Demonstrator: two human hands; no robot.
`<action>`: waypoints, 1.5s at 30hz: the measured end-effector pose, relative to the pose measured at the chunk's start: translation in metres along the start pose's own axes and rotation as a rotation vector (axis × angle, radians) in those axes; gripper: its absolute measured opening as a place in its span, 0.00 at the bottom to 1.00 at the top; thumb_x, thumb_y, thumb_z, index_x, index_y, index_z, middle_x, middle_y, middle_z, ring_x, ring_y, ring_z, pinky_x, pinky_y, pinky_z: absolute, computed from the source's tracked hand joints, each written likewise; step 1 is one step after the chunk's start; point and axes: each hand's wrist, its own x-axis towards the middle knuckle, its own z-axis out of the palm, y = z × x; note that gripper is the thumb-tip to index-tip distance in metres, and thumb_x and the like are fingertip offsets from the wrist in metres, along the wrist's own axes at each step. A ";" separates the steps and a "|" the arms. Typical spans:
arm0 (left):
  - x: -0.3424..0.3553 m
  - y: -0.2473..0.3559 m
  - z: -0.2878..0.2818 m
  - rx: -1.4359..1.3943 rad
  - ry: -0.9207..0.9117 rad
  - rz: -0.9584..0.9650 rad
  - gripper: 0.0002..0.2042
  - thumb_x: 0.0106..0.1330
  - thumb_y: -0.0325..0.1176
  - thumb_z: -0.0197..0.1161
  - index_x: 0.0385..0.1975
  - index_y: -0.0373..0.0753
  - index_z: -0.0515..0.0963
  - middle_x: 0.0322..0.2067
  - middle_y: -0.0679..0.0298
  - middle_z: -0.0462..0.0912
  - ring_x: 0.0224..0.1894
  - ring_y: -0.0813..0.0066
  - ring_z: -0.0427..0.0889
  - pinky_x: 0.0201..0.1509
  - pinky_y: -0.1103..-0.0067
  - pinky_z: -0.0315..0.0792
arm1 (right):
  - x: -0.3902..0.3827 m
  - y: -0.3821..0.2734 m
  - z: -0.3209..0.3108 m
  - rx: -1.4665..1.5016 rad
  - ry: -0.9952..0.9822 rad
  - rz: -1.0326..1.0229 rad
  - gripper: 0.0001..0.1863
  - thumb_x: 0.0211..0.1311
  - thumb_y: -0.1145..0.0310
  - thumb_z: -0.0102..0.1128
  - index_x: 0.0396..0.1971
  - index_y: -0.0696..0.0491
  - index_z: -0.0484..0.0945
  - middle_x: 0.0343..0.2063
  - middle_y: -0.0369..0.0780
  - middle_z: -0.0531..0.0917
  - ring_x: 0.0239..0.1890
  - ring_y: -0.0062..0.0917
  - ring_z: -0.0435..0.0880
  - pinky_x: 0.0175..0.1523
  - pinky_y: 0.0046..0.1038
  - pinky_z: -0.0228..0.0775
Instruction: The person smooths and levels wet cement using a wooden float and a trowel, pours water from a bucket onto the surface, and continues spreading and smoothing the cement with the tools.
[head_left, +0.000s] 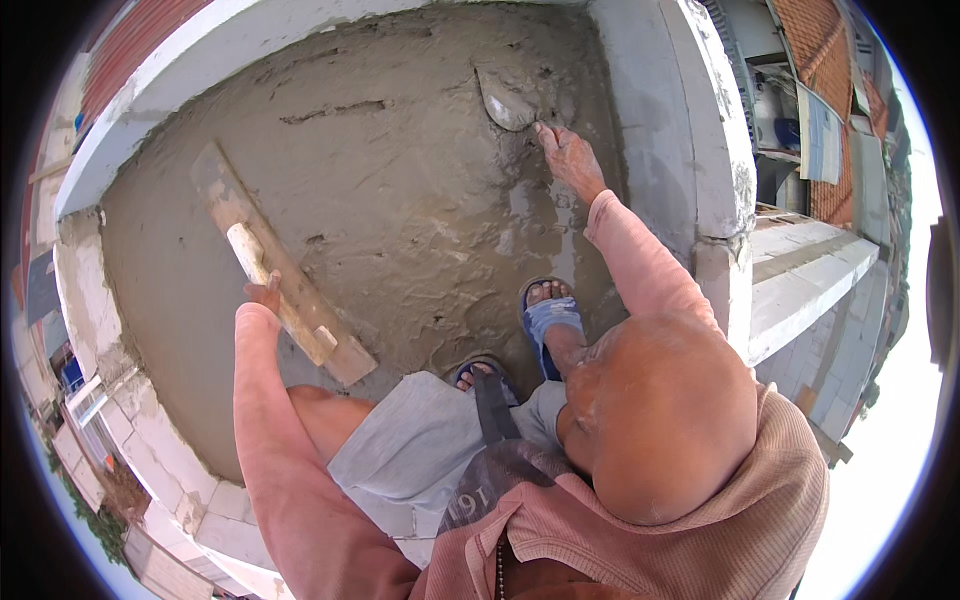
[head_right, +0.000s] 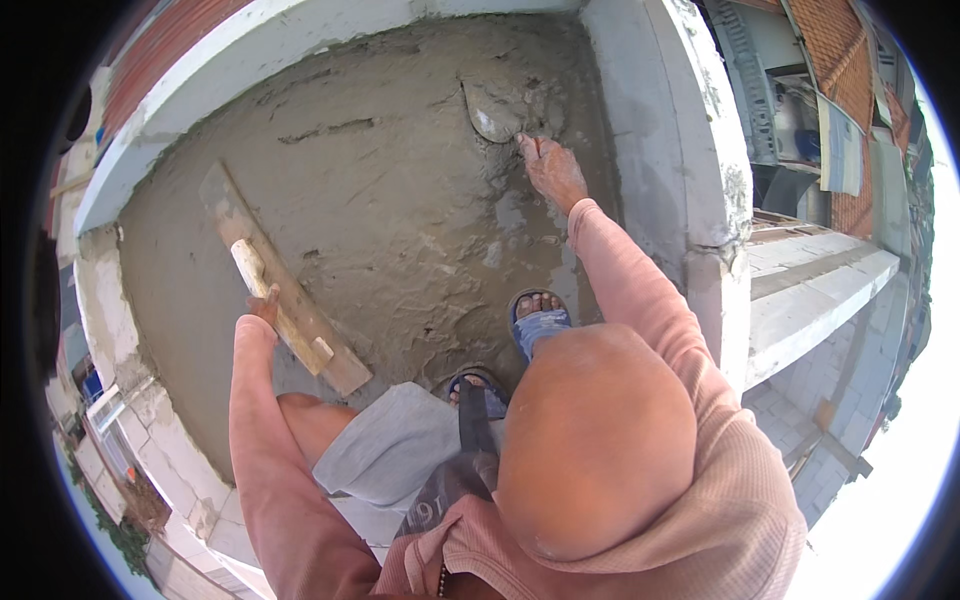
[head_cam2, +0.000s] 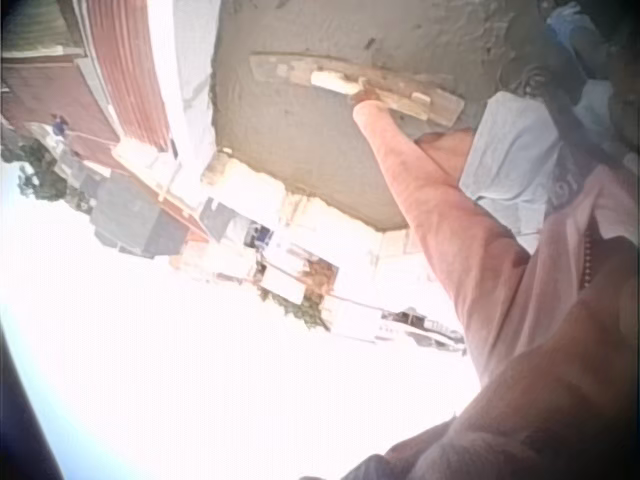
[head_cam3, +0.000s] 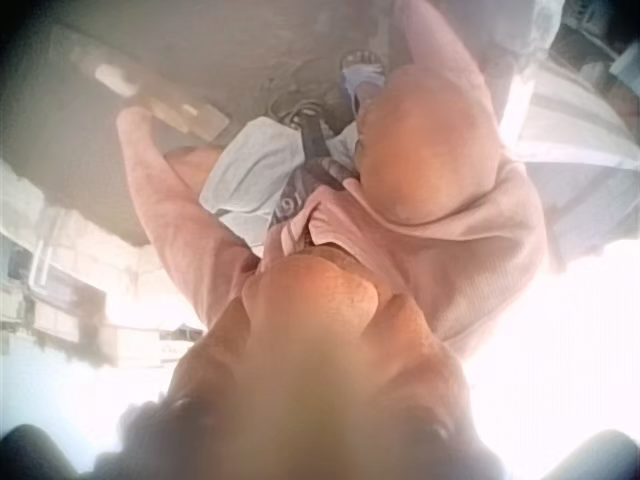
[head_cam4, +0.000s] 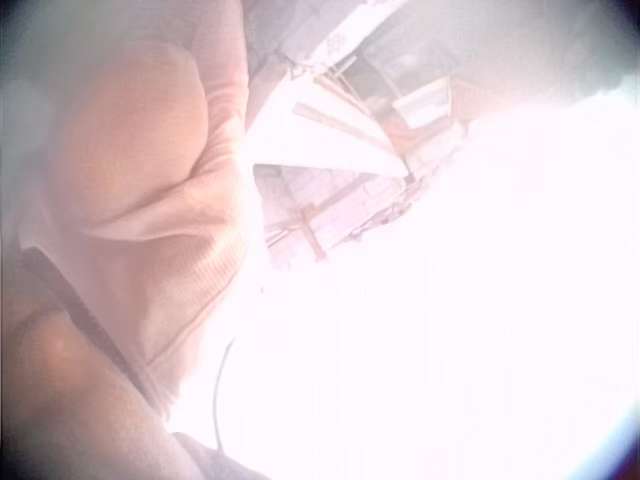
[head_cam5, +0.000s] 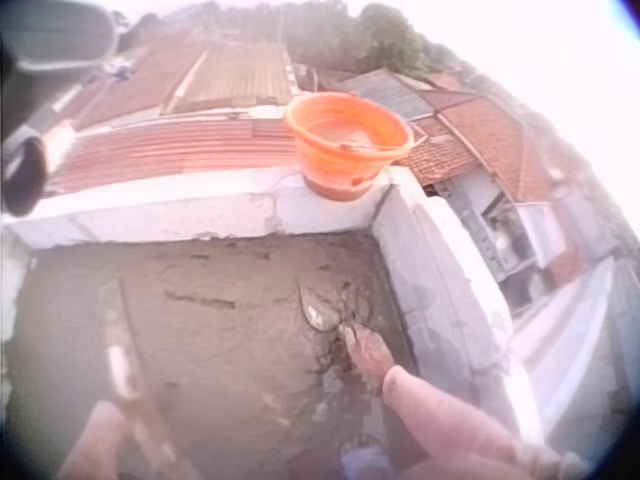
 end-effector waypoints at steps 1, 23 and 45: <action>-0.005 0.002 -0.003 0.050 -0.002 0.019 0.43 0.63 0.57 0.59 0.60 0.23 0.50 0.59 0.34 0.65 0.61 0.45 0.69 0.66 0.64 0.61 | 0.008 0.000 0.001 0.014 0.021 -0.002 0.27 0.69 0.46 0.44 0.40 0.57 0.79 0.38 0.56 0.82 0.45 0.54 0.79 0.51 0.45 0.69; -0.014 0.009 -0.001 0.094 -0.003 0.065 0.44 0.65 0.58 0.57 0.61 0.22 0.48 0.60 0.33 0.63 0.63 0.43 0.66 0.68 0.63 0.59 | 0.021 -0.015 -0.035 0.834 -0.071 0.298 0.23 0.69 0.48 0.49 0.33 0.56 0.73 0.19 0.33 0.69 0.11 0.16 0.61 0.15 0.22 0.53; 0.033 -0.015 0.010 0.092 0.065 0.091 0.46 0.63 0.61 0.56 0.59 0.20 0.48 0.60 0.31 0.62 0.63 0.42 0.66 0.68 0.64 0.57 | 0.053 -0.035 -0.049 0.587 -0.418 0.268 0.26 0.71 0.45 0.42 0.32 0.55 0.73 0.18 0.34 0.67 0.14 0.19 0.65 0.19 0.23 0.58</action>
